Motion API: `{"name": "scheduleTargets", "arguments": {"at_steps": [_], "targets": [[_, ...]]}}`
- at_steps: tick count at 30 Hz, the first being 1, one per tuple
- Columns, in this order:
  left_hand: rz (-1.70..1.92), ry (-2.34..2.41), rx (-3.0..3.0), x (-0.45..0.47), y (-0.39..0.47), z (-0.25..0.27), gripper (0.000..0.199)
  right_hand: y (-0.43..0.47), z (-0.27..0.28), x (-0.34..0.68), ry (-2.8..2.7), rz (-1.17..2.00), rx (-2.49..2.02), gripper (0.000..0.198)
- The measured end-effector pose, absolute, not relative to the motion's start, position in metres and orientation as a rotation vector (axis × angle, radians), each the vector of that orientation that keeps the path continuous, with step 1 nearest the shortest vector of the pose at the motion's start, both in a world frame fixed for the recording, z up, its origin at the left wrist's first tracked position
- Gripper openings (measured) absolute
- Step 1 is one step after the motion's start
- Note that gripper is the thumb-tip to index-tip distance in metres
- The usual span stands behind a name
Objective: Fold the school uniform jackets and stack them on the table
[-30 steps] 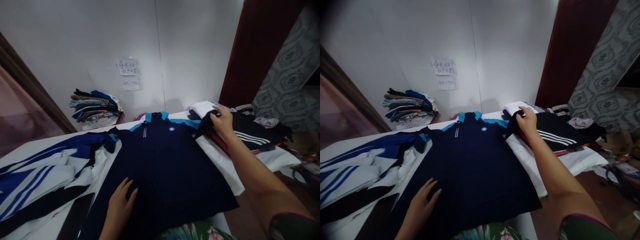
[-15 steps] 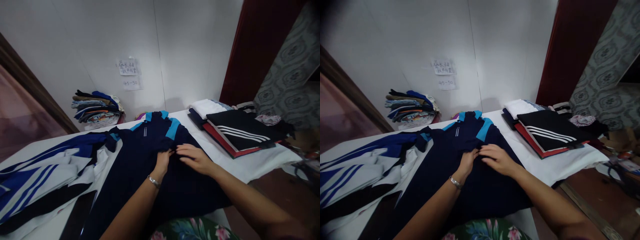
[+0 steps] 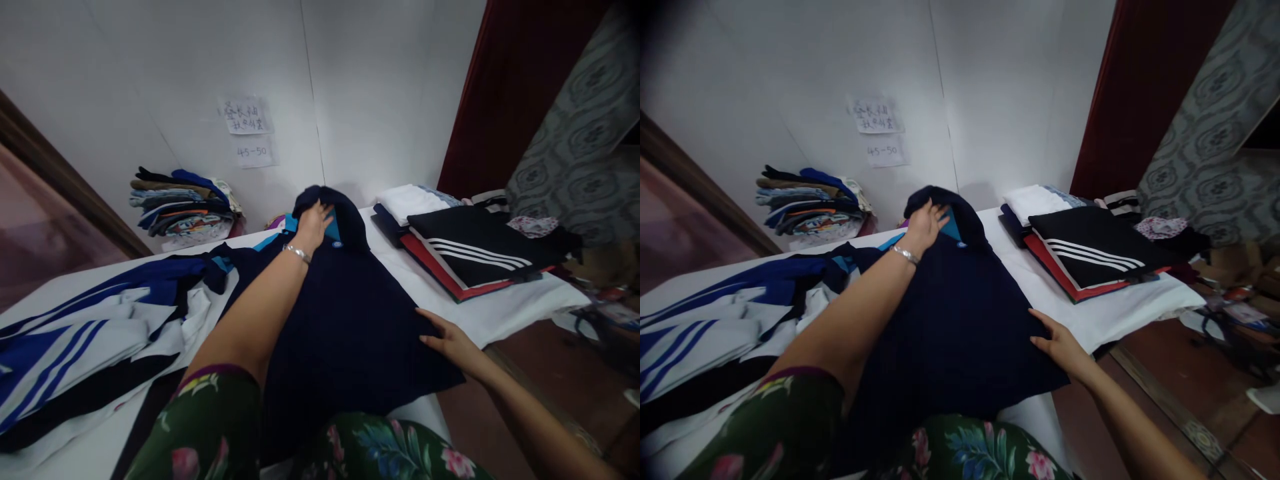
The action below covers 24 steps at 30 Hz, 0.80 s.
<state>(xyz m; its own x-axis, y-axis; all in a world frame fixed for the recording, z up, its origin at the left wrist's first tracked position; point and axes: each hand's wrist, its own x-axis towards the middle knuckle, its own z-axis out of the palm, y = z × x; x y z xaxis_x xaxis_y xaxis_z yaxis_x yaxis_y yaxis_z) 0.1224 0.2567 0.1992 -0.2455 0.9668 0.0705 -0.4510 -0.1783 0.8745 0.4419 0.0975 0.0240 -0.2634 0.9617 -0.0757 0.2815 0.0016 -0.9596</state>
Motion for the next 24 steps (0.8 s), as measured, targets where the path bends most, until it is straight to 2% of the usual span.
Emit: {"name": "scheduleTargets", "arguments": {"at_steps": [6,11,16,21,24], "targets": [[1.804,0.855,0.899,0.094,0.302,0.272,0.035,0.086,0.075,0.388,-1.854,1.306,-1.083,0.061],[1.925,0.843,0.882,0.057,0.299,0.306,0.037,0.082,0.081,0.314,-2.043,1.464,-0.916,0.061],[1.98,0.943,0.883,0.008,0.286,0.294,0.036,0.078,0.059,0.261,-2.225,1.534,-0.92,0.059],[1.972,1.033,0.804,-0.029,0.271,0.26,0.031,0.074,0.045,0.259,-2.15,1.911,-0.855,0.058],[2.016,1.046,0.748,-0.047,0.261,0.251,0.029,0.085,0.05,0.268,-2.148,1.635,-0.781,0.04]]}}
